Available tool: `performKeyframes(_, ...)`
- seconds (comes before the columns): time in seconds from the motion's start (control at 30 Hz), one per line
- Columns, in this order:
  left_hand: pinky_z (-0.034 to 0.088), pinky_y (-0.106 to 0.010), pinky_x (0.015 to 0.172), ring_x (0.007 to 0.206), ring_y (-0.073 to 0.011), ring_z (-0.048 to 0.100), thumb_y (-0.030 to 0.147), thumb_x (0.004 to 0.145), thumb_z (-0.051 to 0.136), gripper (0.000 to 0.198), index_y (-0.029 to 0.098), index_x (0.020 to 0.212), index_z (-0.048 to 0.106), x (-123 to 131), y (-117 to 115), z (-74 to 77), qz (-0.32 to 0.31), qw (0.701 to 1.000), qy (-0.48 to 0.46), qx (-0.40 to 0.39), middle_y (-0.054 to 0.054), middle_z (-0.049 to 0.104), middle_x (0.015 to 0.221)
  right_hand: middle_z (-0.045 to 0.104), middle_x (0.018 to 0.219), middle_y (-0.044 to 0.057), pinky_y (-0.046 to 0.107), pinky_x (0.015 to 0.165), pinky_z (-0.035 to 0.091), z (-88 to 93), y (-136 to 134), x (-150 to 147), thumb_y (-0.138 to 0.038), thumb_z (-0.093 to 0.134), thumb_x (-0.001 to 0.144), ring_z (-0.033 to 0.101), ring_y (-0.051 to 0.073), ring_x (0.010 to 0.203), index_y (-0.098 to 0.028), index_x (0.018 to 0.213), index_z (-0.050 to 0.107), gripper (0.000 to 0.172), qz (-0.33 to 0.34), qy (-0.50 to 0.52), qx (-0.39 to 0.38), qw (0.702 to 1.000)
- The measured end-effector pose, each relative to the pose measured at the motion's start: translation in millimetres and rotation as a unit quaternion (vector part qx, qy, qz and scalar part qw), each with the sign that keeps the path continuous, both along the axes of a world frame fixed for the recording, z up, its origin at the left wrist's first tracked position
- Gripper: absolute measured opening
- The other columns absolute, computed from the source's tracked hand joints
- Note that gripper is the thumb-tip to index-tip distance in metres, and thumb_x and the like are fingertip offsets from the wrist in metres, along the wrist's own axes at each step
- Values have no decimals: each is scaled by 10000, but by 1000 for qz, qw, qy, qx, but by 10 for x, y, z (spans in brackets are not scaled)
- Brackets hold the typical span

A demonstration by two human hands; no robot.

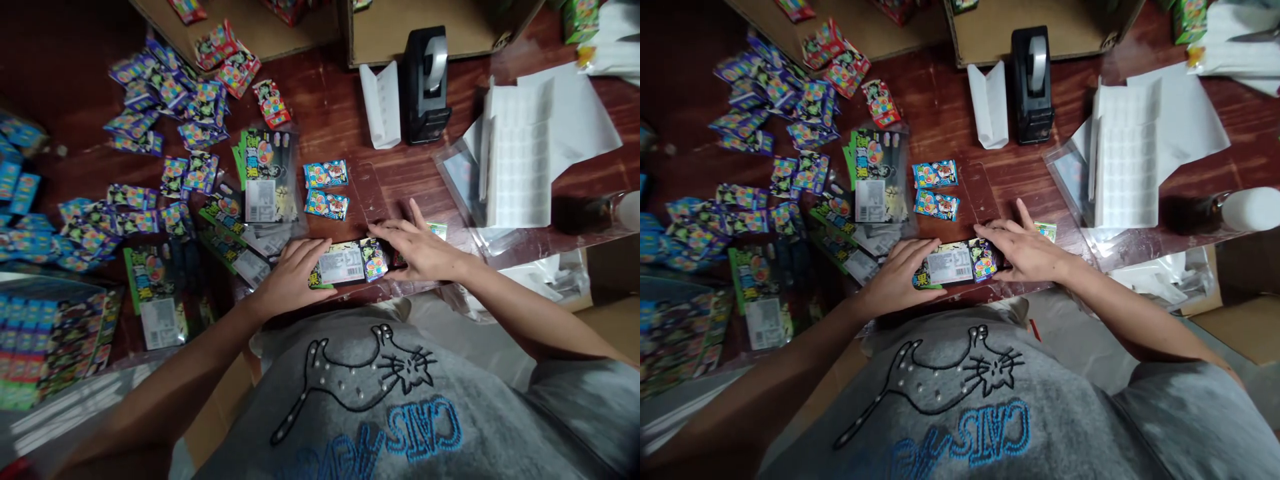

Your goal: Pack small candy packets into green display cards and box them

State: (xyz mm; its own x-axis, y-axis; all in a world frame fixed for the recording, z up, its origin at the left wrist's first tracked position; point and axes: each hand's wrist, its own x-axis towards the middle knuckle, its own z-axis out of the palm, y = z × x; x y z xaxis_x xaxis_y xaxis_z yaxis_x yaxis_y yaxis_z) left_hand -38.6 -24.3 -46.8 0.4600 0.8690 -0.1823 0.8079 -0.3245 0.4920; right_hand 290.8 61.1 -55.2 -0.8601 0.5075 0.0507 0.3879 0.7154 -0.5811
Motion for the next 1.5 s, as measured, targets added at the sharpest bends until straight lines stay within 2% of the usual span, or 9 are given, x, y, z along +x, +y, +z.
performKeyframes(0.27,422,-549,1228,1419,-387,532,466,814,863,971,189,1621,398,19,6,-13,10,1000,5,15,-168,584,1539,586,1542,202,772,1307,4,4,64,23,-531,702,961,553,351,1435,-172,1719,176,990,6,2,20,1000)
performKeyframes(0.53,435,-526,1209,1400,-371,550,476,834,851,968,208,1626,362,92,-12,-43,45,998,4,49,-167,589,1516,652,1429,200,797,1293,-44,85,-37,60,-583,675,966,545,410,1403,-160,1698,275,936,-76,-19,51,996)
performKeyframes(0.73,418,-513,1212,1399,-367,545,488,844,843,964,182,1619,360,200,-3,-70,26,998,-1,58,-178,593,1507,572,1575,230,771,1302,-25,-24,-194,-65,-574,556,1057,555,370,1456,-172,1736,-73,1010,-28,7,48,998)
performKeyframes(0.83,414,-514,1199,1393,-374,550,497,847,835,944,178,1611,382,199,12,-63,27,998,7,58,-183,600,1503,415,1693,266,779,1290,-48,12,-157,64,-742,488,1011,453,413,1548,-168,1706,-201,1135,-43,1,57,997)
performKeyframes(0.9,410,-524,1184,1385,-386,557,509,843,835,937,184,1607,399,183,20,-61,36,997,20,58,-183,609,1497,315,1744,261,793,1277,-78,51,-114,245,-880,497,899,346,473,1597,-173,1722,-152,1264,-90,-23,70,993)
performKeyframes(0.97,408,-532,1168,1379,-399,561,522,834,838,943,187,1606,411,177,29,-63,43,997,26,56,-185,612,1497,286,1763,233,798,1285,-16,52,-83,427,-930,549,820,301,503,1608,-199,1747,-28,1314,-119,-43,73,989)
performKeyframes(1.1,408,-535,1156,1372,-409,561,521,825,841,945,176,1603,430,239,62,-71,46,997,10,53,-196,614,1496,520,1648,179,681,1281,300,-111,-69,516,-703,664,947,514,385,1498,-244,1710,278,970,-58,6,44,997)
performKeyframes(1.17,399,-529,1167,1382,-404,551,499,821,847,951,171,1609,428,280,81,-80,39,998,-5,51,-197,607,1505,594,1582,166,633,1248,371,-210,-51,417,-598,692,974,585,339,1424,-237,1661,390,832,-31,54,36,997)
performKeyframes(1.5,410,-523,1175,1392,-387,530,508,790,876,989,172,1606,427,303,177,-143,22,998,-30,41,-180,585,1536,610,1554,161,641,1282,299,-309,283,116,-607,752,927,586,310,1430,-238,1551,515,763,51,94,-22,994)
